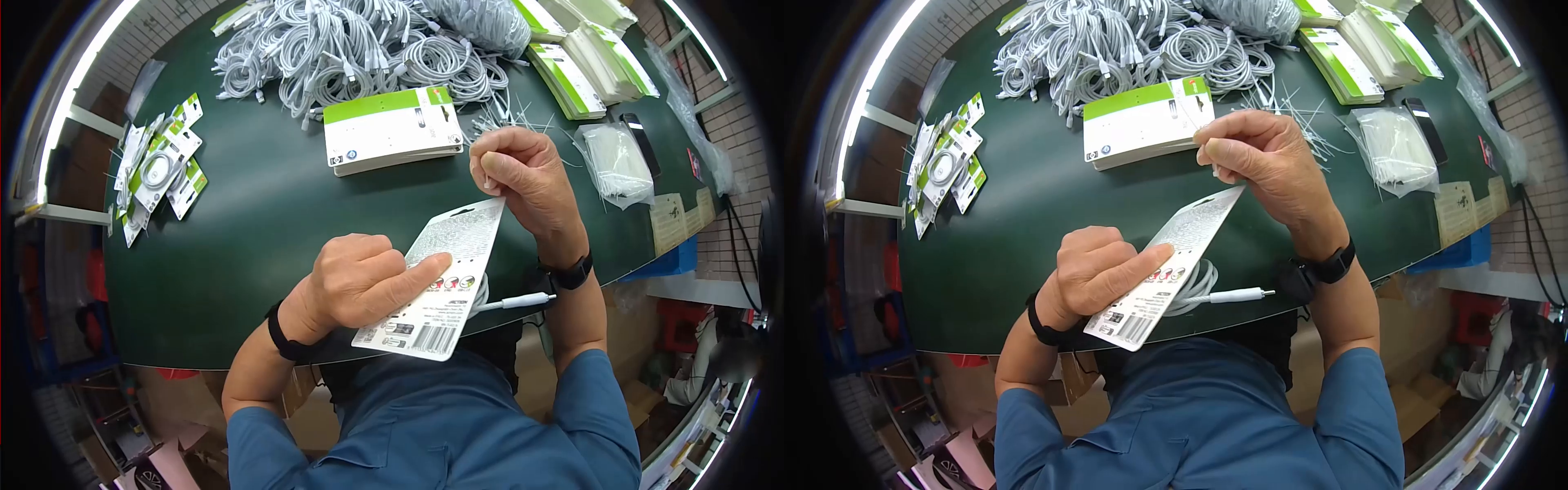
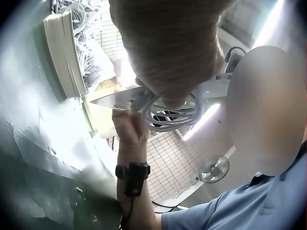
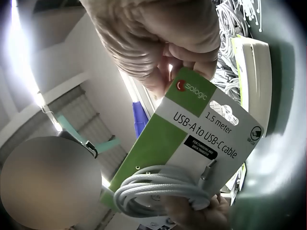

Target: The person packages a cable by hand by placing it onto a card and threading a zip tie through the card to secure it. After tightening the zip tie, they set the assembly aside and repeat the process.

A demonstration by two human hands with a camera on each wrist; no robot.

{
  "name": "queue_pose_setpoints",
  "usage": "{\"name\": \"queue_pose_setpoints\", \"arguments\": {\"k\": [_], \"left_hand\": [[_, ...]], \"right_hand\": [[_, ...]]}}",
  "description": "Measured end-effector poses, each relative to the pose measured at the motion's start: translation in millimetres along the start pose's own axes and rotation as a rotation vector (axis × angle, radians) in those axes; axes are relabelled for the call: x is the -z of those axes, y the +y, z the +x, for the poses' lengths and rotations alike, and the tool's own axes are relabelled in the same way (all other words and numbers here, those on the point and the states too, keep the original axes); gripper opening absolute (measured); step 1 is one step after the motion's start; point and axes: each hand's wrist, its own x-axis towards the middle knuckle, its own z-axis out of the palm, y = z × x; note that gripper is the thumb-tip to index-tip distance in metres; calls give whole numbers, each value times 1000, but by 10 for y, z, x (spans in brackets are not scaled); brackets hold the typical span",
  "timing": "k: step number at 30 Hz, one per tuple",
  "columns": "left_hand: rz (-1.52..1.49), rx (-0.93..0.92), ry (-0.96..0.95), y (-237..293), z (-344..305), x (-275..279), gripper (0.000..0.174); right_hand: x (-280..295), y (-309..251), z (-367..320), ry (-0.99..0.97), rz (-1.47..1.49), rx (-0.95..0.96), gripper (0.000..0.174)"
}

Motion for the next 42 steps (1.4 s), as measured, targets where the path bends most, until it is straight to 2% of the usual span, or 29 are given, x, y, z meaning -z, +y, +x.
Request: {"name": "queue_pose_setpoints", "arguments": {"k": [3,7,10,11,14,18,24,27,29,31,35,42], "left_hand": [[7,-36,33,-2,3,-43,51],[30,-58,-1,14,31,17,49],[37,-57,6,19,41,21,48],[37,-60,-2,15,40,24,47],[42,-68,1,33,64,40,46],[67,-81,-5,38,75,62,45],[47,-86,12,51,80,71,45],[57,-113,10,32,87,100,51],[72,-111,-2,48,44,85,53],[74,-102,-19,110,34,103,53],[67,-111,-8,150,8,72,53],[37,-116,6,158,-8,43,54]], "right_hand": [[-70,-35,2,-31,-51,-13,22],[-144,-67,-11,-38,-193,65,23],[-78,-87,8,-149,-277,115,24],[-100,-91,19,-133,-340,185,20],[-252,-185,28,-28,-367,184,13],[-326,-286,9,9,-432,56,7],[-447,-356,47,-29,-832,91,7],[-432,-284,110,-100,-836,442,7],[-537,-395,12,-50,-748,353,11],[-597,-429,-42,-69,-512,392,15],[-623,-523,-91,-251,-581,553,12],[-537,-491,-111,-470,-450,507,20]]}}
